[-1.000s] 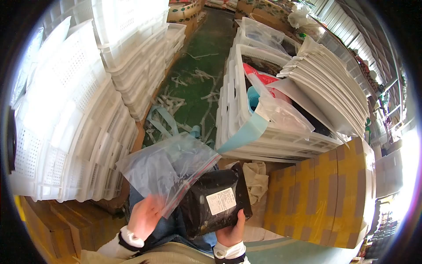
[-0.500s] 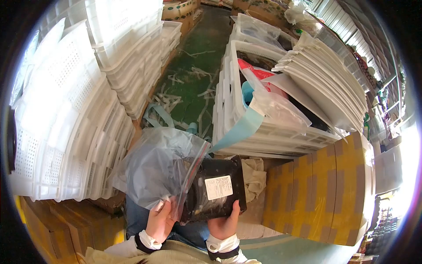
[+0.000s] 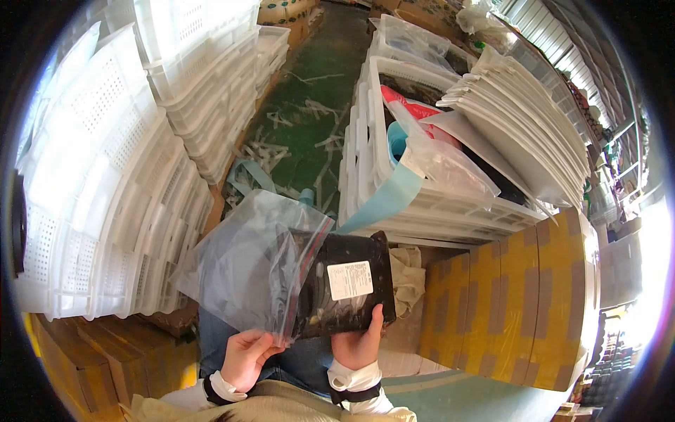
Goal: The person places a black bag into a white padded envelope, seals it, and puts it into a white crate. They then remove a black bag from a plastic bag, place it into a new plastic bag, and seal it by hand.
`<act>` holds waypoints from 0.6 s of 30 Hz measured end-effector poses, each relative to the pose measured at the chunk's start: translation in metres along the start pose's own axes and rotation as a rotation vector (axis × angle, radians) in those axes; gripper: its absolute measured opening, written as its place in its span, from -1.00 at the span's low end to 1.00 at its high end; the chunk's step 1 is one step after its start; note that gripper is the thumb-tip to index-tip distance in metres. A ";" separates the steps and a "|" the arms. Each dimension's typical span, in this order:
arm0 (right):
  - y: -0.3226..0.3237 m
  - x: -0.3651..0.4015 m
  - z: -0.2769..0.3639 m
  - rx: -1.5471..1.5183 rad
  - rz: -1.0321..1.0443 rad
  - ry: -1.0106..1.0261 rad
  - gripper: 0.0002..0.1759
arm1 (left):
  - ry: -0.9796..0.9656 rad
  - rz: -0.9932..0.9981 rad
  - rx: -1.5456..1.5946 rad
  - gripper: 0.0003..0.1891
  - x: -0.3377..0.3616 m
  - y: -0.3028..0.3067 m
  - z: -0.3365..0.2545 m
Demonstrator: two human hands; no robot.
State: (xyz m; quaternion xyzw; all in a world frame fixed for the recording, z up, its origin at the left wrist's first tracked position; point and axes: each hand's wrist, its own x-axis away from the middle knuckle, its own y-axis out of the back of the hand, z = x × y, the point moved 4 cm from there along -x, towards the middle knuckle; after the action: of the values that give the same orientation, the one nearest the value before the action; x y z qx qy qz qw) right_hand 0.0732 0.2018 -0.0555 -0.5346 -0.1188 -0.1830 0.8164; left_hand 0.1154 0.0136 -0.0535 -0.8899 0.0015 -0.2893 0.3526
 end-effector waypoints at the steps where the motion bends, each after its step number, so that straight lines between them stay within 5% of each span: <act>1: 0.000 -0.004 -0.001 -0.014 0.017 -0.008 -0.41 | -0.004 0.006 -0.004 -0.84 -0.001 0.000 0.000; 7: -0.001 -0.015 -0.005 0.015 0.031 0.012 -0.43 | -0.046 0.067 -0.047 -0.84 -0.008 0.000 0.007; 11: -0.003 -0.008 -0.008 0.073 0.032 0.054 -0.45 | -0.232 0.064 0.018 -0.59 -0.029 -0.003 0.007; 18: -0.001 0.018 -0.021 0.007 -0.031 -0.004 -0.49 | -0.257 -0.051 0.158 -0.39 -0.043 -0.026 -0.019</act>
State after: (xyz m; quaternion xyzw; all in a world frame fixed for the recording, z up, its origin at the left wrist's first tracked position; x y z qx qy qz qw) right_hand 0.0891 0.1790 -0.0560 -0.5301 -0.1295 -0.1941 0.8152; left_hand 0.0646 0.0299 -0.0483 -0.8890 -0.0892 -0.1809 0.4112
